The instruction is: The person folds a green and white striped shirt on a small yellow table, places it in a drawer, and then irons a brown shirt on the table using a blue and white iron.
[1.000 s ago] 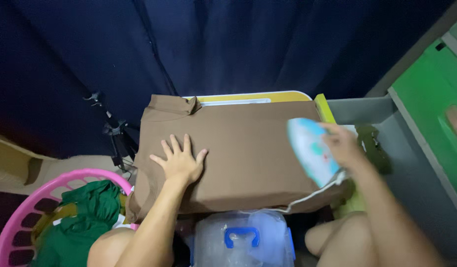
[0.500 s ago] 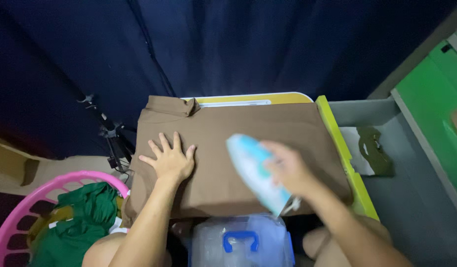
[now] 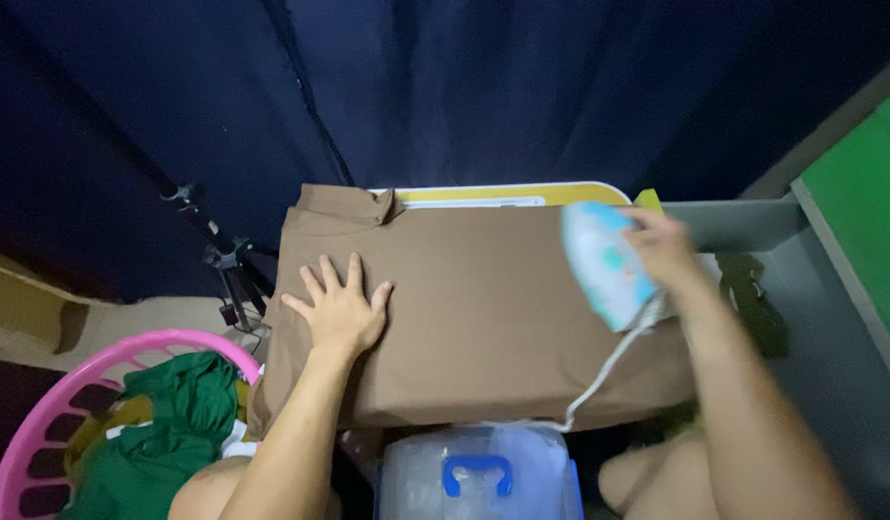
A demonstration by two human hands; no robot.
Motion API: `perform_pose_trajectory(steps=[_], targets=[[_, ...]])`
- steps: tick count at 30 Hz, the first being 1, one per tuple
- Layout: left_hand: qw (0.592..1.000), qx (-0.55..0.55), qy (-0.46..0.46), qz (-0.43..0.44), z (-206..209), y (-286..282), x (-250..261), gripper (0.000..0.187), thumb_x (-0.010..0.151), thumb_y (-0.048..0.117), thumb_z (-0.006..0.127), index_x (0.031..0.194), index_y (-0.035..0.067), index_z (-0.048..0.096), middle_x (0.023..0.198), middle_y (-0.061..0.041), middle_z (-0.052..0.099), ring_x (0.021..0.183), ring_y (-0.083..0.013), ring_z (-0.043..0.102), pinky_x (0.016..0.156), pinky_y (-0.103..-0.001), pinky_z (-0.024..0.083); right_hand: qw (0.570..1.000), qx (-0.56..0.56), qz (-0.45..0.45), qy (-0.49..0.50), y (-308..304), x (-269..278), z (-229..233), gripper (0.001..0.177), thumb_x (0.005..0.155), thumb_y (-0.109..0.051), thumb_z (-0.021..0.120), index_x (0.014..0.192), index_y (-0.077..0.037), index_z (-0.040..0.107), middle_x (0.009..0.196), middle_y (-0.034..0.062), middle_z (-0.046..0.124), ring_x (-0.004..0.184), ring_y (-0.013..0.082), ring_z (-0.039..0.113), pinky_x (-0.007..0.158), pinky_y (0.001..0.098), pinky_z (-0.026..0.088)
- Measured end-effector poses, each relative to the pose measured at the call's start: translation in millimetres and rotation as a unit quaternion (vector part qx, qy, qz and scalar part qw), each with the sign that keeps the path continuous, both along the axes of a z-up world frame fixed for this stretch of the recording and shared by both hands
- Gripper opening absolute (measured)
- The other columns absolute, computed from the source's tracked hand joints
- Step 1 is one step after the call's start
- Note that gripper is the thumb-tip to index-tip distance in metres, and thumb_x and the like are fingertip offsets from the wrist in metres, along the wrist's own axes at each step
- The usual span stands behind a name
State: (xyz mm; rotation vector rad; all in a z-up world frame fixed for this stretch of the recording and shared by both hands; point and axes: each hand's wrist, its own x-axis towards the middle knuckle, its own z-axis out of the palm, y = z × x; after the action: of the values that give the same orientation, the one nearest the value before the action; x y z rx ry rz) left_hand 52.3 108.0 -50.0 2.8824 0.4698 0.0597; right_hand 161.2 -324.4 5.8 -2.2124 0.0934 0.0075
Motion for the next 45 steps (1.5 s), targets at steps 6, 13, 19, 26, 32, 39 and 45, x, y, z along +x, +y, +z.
perform_pose_trajectory(steps=[6, 13, 19, 26, 32, 39, 45], targets=[[1.000, 0.010, 0.004, 0.004, 3, -3, -3, 0.081, 0.094, 0.066, 0.042, 0.158, 0.018, 0.031, 0.166, -0.023, 0.014, 0.151, -0.0506, 0.006, 0.109, -0.080, 0.000, 0.989, -0.006, -0.147, 0.008, -12, -34, 36, 0.040, 0.100, -0.013, 0.061, 0.141, -0.012, 0.060, 0.100, 0.0151, 0.071, 0.067, 0.0219, 0.067, 0.060, 0.0380, 0.055], [0.996, -0.013, -0.043, -0.079, 6, -29, -14, 0.077, 0.094, 0.060, 0.045, 0.158, 0.019, 0.033, 0.167, -0.021, 0.016, 0.154, -0.0451, 0.008, 0.113, -0.076, 0.001, 0.996, 0.073, 0.057, -0.002, 60, -102, 23, 0.051, 0.093, -0.009, 0.062, 0.143, -0.012, 0.055, 0.095, 0.0150, 0.074, 0.062, 0.0148, 0.068, 0.054, 0.0312, 0.056], [0.994, -0.016, 0.000, -0.104, 5, -45, -23, 0.075, 0.096, 0.059, 0.043, 0.158, 0.019, 0.031, 0.167, -0.020, 0.015, 0.154, -0.0437, 0.007, 0.113, -0.076, -0.001, 0.943, 0.189, 0.258, 0.091, 108, -148, 11, 0.045, 0.095, -0.009, 0.062, 0.140, -0.008, 0.059, 0.084, 0.0106, 0.069, 0.053, 0.0097, 0.060, 0.049, 0.0247, 0.051], [0.994, -0.011, 0.009, -0.104, 8, -41, -24, 0.075, 0.097, 0.060, 0.040, 0.158, 0.017, 0.031, 0.166, -0.020, 0.017, 0.154, -0.0419, 0.006, 0.114, -0.074, -0.003, 0.984, 0.117, 0.136, 0.021, 54, -97, 2, 0.045, 0.092, -0.009, 0.064, 0.137, -0.012, 0.062, 0.084, 0.0090, 0.075, 0.053, 0.0113, 0.063, 0.050, 0.0281, 0.054], [0.995, -0.012, 0.025, -0.101, 12, -43, -25, 0.076, 0.096, 0.060, 0.040, 0.158, 0.018, 0.030, 0.166, -0.019, 0.016, 0.154, -0.0413, 0.006, 0.115, -0.074, -0.002, 0.993, 0.011, -0.121, 0.004, -17, -66, 13, 0.040, 0.099, -0.012, 0.064, 0.139, -0.013, 0.061, 0.086, 0.0146, 0.070, 0.058, 0.0214, 0.064, 0.052, 0.0372, 0.052], [0.995, -0.009, 0.010, -0.099, 10, -44, -25, 0.075, 0.096, 0.061, 0.042, 0.157, 0.018, 0.033, 0.166, -0.019, 0.018, 0.153, -0.0412, 0.009, 0.115, -0.074, 0.000, 0.997, 0.034, -0.073, 0.022, 14, -97, 15, 0.043, 0.097, -0.011, 0.060, 0.140, -0.014, 0.057, 0.095, 0.0135, 0.072, 0.062, 0.0182, 0.067, 0.055, 0.0337, 0.057], [0.994, -0.014, -0.033, -0.099, 7, -43, -26, 0.070, 0.097, 0.057, 0.045, 0.154, 0.017, 0.040, 0.164, -0.019, 0.025, 0.153, -0.0414, 0.016, 0.113, -0.077, 0.005, 0.950, 0.231, 0.172, 0.118, 68, -119, 4, 0.045, 0.095, -0.010, 0.063, 0.140, -0.008, 0.061, 0.087, 0.0142, 0.073, 0.052, 0.0116, 0.059, 0.047, 0.0273, 0.051]])
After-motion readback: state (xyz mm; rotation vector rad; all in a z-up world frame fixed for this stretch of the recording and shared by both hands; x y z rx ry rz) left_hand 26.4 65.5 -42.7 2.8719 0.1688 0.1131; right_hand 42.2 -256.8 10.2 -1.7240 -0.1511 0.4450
